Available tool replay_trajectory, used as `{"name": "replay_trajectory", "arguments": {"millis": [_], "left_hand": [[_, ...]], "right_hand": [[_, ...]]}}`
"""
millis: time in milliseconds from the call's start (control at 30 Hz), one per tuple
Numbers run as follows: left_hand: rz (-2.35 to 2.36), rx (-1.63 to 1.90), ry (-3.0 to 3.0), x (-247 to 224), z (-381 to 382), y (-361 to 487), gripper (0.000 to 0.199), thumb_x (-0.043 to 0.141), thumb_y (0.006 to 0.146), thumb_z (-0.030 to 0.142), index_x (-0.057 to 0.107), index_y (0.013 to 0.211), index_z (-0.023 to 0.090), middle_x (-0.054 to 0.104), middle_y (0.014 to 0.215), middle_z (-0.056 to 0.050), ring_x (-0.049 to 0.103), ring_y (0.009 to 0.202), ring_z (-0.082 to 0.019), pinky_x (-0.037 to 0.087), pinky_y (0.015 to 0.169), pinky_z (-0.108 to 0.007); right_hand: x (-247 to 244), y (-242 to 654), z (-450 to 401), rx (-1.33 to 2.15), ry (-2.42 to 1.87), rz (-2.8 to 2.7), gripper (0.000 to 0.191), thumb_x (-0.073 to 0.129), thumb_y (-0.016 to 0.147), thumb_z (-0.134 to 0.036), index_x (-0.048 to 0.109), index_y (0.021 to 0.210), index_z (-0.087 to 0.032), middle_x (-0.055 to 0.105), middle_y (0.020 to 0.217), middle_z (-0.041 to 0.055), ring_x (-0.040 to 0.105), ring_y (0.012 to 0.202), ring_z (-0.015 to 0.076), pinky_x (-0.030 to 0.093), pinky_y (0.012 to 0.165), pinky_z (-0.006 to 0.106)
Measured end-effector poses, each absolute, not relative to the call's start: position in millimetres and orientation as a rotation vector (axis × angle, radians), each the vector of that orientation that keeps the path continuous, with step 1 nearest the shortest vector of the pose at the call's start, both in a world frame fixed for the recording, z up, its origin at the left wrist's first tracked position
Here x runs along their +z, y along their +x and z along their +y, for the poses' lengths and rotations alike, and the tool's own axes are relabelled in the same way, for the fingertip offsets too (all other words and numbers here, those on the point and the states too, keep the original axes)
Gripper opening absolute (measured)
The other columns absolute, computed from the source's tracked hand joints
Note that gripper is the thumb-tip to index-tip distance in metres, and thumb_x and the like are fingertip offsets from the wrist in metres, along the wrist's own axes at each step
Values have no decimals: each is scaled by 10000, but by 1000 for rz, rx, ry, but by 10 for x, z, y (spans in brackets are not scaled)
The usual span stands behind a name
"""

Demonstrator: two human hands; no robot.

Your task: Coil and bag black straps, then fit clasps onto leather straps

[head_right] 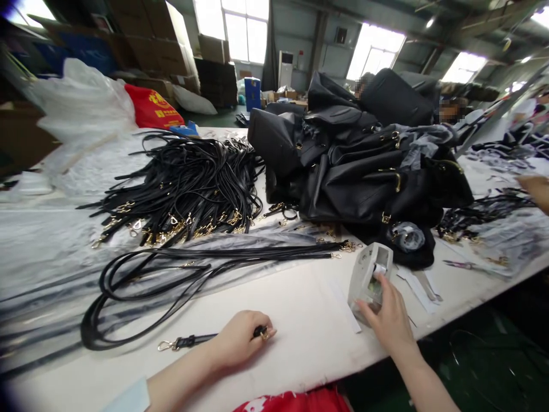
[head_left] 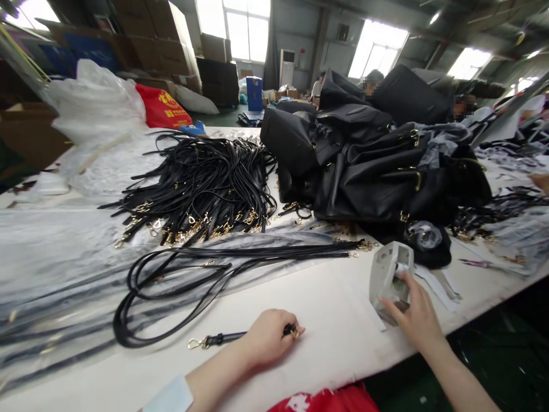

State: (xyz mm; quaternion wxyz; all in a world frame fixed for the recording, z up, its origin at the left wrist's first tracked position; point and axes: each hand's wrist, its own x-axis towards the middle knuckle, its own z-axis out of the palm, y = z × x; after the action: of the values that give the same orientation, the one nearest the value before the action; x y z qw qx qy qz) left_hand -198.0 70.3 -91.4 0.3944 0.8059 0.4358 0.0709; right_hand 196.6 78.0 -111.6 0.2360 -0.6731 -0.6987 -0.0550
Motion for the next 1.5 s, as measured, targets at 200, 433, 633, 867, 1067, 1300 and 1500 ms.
{"name": "replay_trajectory", "arguments": {"millis": [200, 433, 633, 867, 1067, 1300, 1500], "left_hand": [[1117, 227, 2004, -963, 713, -2010, 340, 445, 960, 363, 743, 963, 199, 760, 956, -72, 669, 844, -193, 463, 762, -265], [1089, 270, 1997, -1040, 727, -2021, 243, 527, 810, 141, 740, 915, 192, 763, 914, -38, 674, 834, -169, 471, 772, -234], [1093, 346, 2006, -1102, 718, -2033, 203, 539, 824, 177, 737, 868, 184, 755, 845, -46, 667, 761, -174, 481, 705, -243], [1157, 860, 2081, -962, 655, -2033, 346, 447, 928, 275, 656, 1174, 150, 680, 1220, -145, 613, 1137, -217, 454, 1013, -345], [1021, 915, 2335, -890, 591, -2020, 391, 472, 939, 363, 622, 1246, 173, 688, 1249, -131, 609, 1204, -246, 376, 1120, -416], [981, 274, 2257, -922, 439, -1933, 298, 492, 920, 411, 704, 1074, 269, 768, 844, -44, 713, 751, -223, 489, 627, -279], [1097, 128, 2259, -504, 649, -2234, 203, 534, 885, 314, 708, 947, 233, 763, 875, -69, 688, 763, -235, 453, 644, -278]], "right_hand": [[-754, 2139, 1379, -277, -1928, -1927, 635, 502, 900, -381, 363, 1423, -48, 477, 1372, 308, 414, 1306, 480, 344, 1056, 623], [-848, 1394, 1953, -5, -1804, -2318, 194, 509, 980, -260, 663, 1070, -182, 686, 1140, 93, 625, 1086, 229, 469, 993, 404], [-1019, 1202, 2103, 135, -1918, -2419, 205, 610, 948, -316, 658, 1064, -155, 676, 1058, 69, 638, 995, 219, 496, 924, 446], [-681, 965, 1628, 485, -1741, -2579, 329, 406, 959, -386, 685, 927, -215, 708, 950, 119, 654, 904, 293, 507, 821, 403], [-397, 574, 770, 1645, -1453, -2540, 507, 320, 967, -611, 666, 860, -258, 686, 894, 54, 649, 771, 225, 524, 787, 333], [-270, 562, 798, 1435, -1536, -2347, 382, 477, 893, -627, 569, 899, -256, 633, 764, 10, 599, 728, 211, 487, 672, 293], [-381, 1265, 1137, 1023, -1849, -2483, 413, 428, 921, -591, 557, 727, -249, 662, 687, 25, 630, 653, 216, 472, 644, 319]]}}
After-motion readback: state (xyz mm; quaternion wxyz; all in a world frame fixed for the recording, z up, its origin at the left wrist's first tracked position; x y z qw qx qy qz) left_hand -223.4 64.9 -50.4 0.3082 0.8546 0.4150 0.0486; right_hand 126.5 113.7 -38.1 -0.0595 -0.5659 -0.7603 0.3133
